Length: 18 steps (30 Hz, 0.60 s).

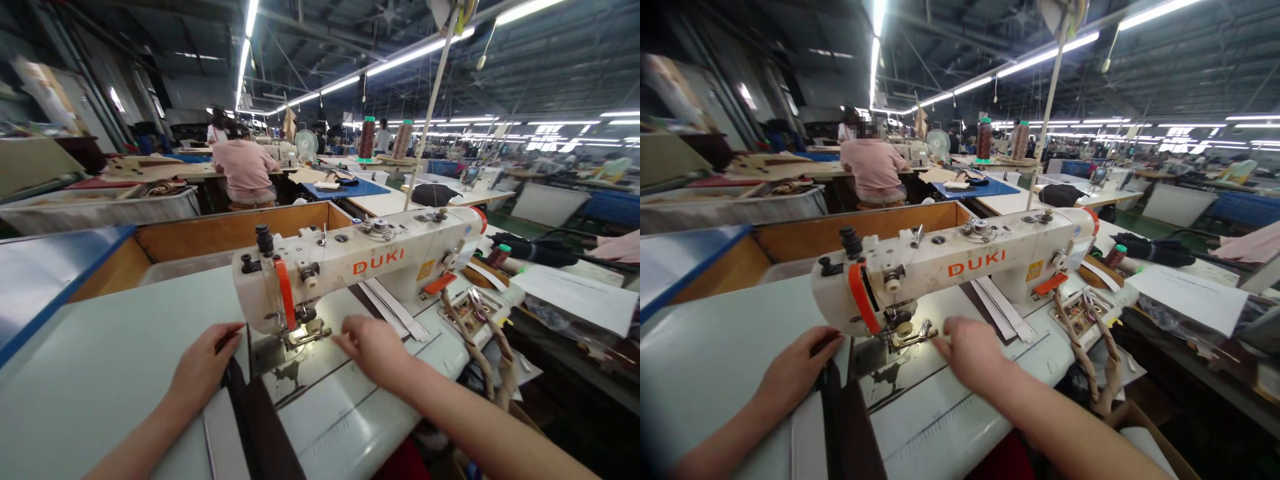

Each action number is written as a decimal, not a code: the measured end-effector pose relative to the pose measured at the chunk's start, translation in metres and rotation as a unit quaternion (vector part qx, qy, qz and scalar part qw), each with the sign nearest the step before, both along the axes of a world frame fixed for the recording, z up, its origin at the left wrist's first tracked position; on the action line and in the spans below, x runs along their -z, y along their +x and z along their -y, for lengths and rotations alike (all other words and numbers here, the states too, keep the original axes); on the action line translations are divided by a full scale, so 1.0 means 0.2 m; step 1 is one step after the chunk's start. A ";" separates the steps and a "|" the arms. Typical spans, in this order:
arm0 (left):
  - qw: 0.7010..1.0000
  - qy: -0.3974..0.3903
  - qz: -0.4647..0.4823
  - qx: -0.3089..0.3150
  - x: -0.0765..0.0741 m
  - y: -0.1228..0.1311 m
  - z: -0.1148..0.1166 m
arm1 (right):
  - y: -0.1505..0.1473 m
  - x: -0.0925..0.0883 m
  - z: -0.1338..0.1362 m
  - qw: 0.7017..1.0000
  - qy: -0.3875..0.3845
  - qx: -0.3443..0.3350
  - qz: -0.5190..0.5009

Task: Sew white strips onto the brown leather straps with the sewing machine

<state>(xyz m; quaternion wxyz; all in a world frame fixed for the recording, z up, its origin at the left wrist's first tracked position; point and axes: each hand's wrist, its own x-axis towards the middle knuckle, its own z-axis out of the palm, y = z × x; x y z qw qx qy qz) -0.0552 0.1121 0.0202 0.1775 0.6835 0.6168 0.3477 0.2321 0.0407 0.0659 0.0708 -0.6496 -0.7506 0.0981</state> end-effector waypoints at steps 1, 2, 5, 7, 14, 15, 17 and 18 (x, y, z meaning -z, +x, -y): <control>1.000 0.014 -0.019 0.012 0.00 0.00 0.00 | 0.12 0.00 -0.02 0.999 0.018 0.039 0.013; 0.999 0.028 -0.036 0.025 0.00 0.01 -0.01 | 0.23 0.01 -0.04 0.996 0.032 0.076 0.027; 0.992 0.072 -0.079 0.067 0.00 0.05 -0.04 | 0.45 0.04 -0.07 0.988 0.033 0.140 0.053; 0.986 0.098 -0.106 0.088 -0.01 0.08 -0.07 | 0.50 0.06 -0.07 0.988 0.020 0.145 0.053; 0.968 0.170 -0.176 0.062 -0.07 0.06 -0.06 | 0.53 0.10 -0.07 0.985 0.028 0.170 -0.017; 0.966 0.179 -0.182 0.052 -0.07 0.05 -0.05 | 0.54 0.10 -0.08 0.983 0.035 0.176 -0.036; 0.961 0.195 -0.190 0.036 -0.07 0.02 -0.01 | 0.57 0.10 -0.10 0.978 0.052 0.187 -0.078; 0.960 0.202 -0.194 0.032 -0.08 0.02 0.02 | 0.59 0.10 -0.10 0.974 0.060 0.191 -0.102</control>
